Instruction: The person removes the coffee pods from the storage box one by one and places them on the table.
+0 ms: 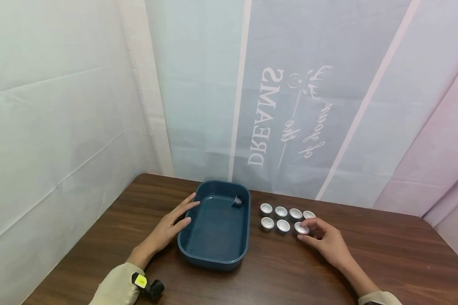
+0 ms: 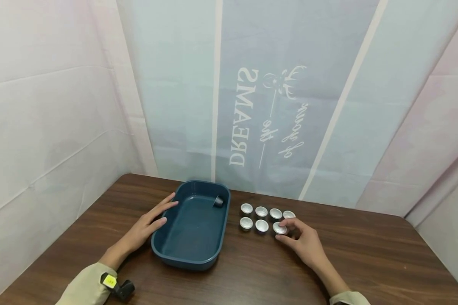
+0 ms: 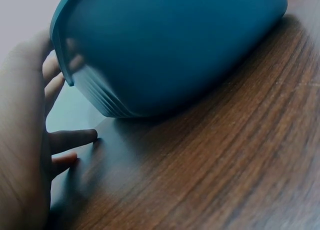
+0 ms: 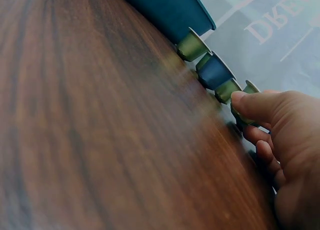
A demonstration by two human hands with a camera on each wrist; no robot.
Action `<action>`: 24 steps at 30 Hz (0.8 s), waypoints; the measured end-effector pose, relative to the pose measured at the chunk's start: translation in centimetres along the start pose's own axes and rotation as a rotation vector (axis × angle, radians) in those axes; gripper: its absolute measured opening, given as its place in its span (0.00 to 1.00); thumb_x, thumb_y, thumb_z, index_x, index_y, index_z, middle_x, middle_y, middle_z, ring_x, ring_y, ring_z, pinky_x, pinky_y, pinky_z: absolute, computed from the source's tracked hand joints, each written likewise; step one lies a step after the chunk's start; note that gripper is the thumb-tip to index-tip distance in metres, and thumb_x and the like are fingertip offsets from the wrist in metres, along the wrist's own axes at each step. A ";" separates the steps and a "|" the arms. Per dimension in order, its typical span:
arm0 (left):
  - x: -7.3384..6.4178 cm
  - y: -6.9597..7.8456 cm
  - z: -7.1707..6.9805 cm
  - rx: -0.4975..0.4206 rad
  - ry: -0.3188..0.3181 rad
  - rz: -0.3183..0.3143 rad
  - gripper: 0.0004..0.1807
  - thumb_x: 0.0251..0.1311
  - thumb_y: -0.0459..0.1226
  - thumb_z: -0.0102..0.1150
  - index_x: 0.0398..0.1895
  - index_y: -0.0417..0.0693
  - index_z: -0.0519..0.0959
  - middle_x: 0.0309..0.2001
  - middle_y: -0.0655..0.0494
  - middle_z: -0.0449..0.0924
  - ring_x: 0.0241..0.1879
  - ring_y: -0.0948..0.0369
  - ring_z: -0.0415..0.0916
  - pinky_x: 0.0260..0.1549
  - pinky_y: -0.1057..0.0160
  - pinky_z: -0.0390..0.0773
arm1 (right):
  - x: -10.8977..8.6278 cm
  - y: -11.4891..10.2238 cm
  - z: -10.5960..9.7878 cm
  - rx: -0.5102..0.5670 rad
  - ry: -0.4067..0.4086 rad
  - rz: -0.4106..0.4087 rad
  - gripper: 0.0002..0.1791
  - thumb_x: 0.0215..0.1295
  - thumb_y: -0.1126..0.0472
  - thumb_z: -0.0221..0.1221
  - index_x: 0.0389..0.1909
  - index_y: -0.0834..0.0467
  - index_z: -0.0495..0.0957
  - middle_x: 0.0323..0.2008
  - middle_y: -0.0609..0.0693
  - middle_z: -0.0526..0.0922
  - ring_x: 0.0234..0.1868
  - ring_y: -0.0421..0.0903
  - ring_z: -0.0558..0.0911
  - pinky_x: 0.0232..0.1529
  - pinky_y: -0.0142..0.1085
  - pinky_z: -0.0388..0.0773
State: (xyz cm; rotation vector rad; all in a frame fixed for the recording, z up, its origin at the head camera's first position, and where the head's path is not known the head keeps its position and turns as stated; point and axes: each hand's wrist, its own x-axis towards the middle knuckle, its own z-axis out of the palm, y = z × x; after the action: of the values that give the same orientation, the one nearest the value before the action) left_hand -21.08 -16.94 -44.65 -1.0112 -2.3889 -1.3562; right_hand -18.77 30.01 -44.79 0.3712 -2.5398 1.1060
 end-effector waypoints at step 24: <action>0.3 3.8 -0.8 -0.028 -0.008 -0.009 0.24 0.68 0.27 0.45 0.68 0.36 0.64 0.73 0.39 0.49 0.70 0.41 0.47 0.59 0.33 0.54 | 0.2 -0.1 0.2 -0.064 0.003 0.003 0.18 0.48 0.55 0.74 0.40 0.44 0.79 0.31 0.42 0.80 0.21 0.38 0.75 0.23 0.32 0.72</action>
State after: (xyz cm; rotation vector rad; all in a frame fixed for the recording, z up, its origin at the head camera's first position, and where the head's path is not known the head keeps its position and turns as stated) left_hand -18.92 -16.19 -41.51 -1.0164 -2.3891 -1.3955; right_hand -18.92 29.78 -44.79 0.3481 -2.5666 1.0230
